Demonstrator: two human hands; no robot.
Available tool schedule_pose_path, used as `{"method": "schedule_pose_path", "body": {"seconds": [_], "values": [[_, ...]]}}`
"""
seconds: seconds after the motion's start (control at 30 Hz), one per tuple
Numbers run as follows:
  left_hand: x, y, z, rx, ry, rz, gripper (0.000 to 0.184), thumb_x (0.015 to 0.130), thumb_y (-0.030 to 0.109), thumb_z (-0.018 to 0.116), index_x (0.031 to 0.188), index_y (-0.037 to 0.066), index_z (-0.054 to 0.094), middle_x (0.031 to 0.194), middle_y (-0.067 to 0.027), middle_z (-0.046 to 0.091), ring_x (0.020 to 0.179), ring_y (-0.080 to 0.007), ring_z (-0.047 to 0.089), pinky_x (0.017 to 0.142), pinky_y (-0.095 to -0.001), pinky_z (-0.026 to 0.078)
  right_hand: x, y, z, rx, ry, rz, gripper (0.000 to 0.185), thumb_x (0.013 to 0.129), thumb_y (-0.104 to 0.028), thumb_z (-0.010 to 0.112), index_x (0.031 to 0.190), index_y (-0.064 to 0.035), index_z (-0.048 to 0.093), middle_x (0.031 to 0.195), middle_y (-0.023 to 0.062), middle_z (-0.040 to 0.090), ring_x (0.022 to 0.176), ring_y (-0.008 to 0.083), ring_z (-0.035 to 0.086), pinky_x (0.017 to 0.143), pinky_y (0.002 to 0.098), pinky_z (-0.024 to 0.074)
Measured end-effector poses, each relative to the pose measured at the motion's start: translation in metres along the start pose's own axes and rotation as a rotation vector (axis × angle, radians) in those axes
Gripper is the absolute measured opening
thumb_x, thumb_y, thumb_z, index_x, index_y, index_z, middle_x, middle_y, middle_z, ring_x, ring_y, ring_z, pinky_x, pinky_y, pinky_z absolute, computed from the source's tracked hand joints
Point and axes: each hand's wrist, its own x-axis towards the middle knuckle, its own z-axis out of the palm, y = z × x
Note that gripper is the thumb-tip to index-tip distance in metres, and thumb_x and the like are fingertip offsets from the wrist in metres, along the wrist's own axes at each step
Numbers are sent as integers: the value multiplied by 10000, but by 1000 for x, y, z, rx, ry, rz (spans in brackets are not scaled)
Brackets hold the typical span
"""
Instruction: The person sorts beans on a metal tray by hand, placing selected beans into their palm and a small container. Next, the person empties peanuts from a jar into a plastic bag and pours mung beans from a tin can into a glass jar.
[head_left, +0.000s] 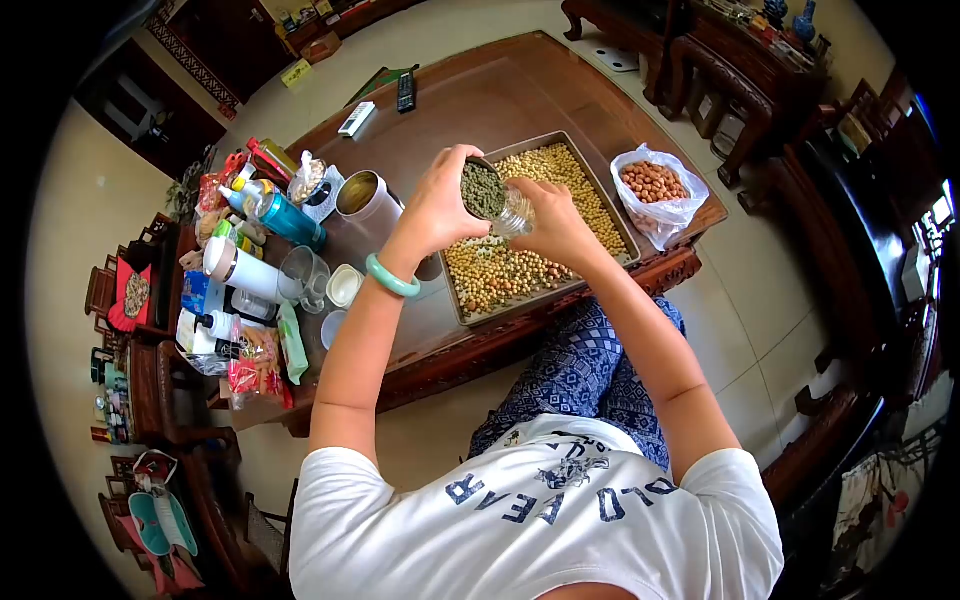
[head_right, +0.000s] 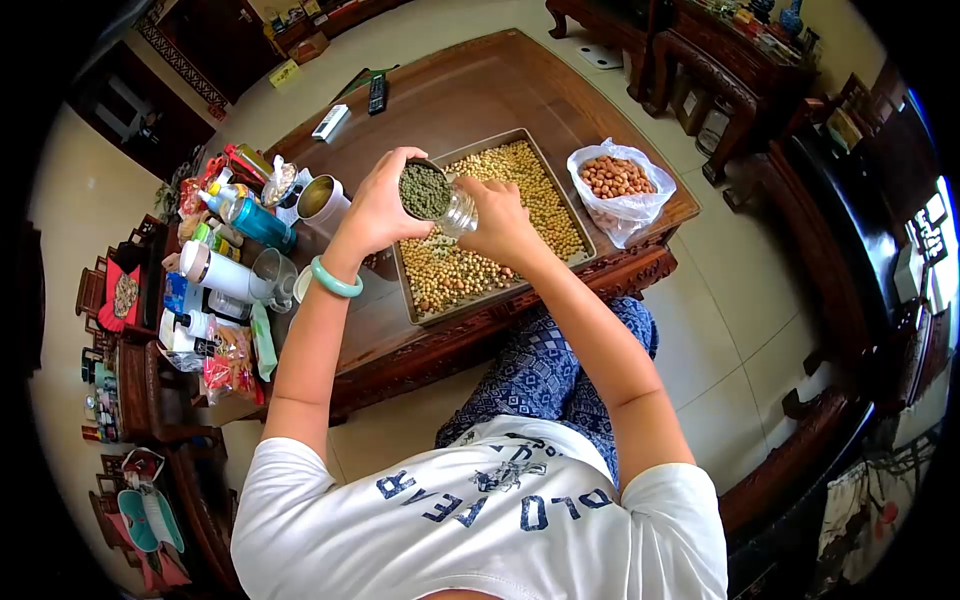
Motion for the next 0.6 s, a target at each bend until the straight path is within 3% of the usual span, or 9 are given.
{"method": "schedule_pose_path", "body": {"seconds": [0.23, 0.6], "values": [[2, -4, 2, 15, 15, -2, 724, 538, 105, 793, 1196, 50, 496, 1131, -158, 577, 1072, -342, 582, 922, -389, 468, 0, -1, -1, -9, -14, 20, 791, 586, -145, 801, 1321, -102, 512, 1225, 198, 594, 1206, 412, 464, 1047, 481, 381], [1, 1, 1, 31, 9, 12, 726, 533, 35, 796, 1188, 43, 483, 1121, -179, 550, 1026, -379, 580, 881, -414, 486, 0, -1, -2, -1, -49, 25, 799, 591, -171, 811, 1326, -106, 504, 1221, 183, 608, 1194, 409, 476, 1044, 466, 383]]}}
